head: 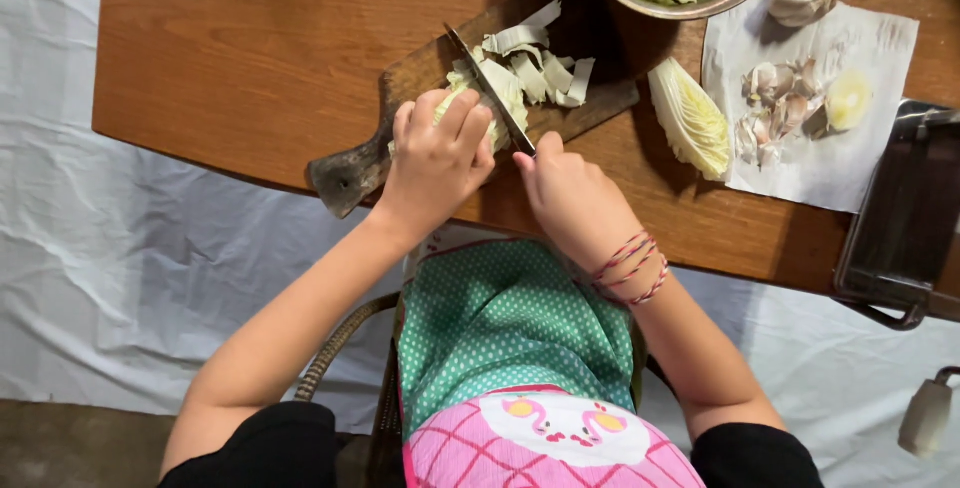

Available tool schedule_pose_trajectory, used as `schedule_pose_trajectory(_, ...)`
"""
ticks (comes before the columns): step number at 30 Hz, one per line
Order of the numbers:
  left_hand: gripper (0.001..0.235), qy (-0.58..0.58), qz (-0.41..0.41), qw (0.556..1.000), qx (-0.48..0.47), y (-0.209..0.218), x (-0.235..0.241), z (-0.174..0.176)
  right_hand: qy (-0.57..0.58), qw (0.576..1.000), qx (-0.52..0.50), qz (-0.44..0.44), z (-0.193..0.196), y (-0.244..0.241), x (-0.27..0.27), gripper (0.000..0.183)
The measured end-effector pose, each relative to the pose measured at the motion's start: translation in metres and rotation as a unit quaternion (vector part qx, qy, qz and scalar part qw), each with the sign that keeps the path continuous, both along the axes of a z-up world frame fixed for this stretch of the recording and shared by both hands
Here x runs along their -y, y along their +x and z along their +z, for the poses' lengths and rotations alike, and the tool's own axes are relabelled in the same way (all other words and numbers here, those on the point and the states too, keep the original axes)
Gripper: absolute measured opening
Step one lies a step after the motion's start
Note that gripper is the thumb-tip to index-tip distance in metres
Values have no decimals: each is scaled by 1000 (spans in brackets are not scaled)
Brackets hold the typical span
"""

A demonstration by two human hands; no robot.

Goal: Chopping cabbage leaves on a wooden board with a knife and peeling leaves from a cabbage head.

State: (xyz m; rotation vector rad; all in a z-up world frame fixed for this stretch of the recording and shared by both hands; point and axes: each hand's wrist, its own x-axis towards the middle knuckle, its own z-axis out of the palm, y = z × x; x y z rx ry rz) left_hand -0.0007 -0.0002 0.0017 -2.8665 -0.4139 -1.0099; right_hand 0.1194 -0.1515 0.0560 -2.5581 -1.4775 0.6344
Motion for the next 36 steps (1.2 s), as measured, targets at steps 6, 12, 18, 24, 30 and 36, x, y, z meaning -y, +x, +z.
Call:
schedule_pose_trajectory(6, 20, 6, 15, 1000, 5, 2, -1, -8, -33, 999, -35, 0, 18, 4, 9, 35)
schedule_pose_trajectory(12, 19, 12, 16, 1000, 8, 2, -1, -9, -96, 993, -57, -27, 29, -3, 38, 40)
schedule_pose_trajectory(18, 20, 7, 10, 1000, 11, 1, 0, -6, -36, 999, 4, -10, 12, -4, 1, 40)
schedule_pose_trajectory(24, 21, -3, 8, 1000, 21, -1, 3, 1, -43, 999, -24, -20, 19, 2, -1, 39)
schedule_pose_trajectory(30, 20, -5, 10, 1000, 21, -2, 3, -1, -102, 994, -35, -34, 23, 4, 35, 39)
schedule_pose_trajectory(36, 20, -9, 10, 1000, 17, -3, 4, -2, -104, 993, -39, -45, 31, 2, 45, 38)
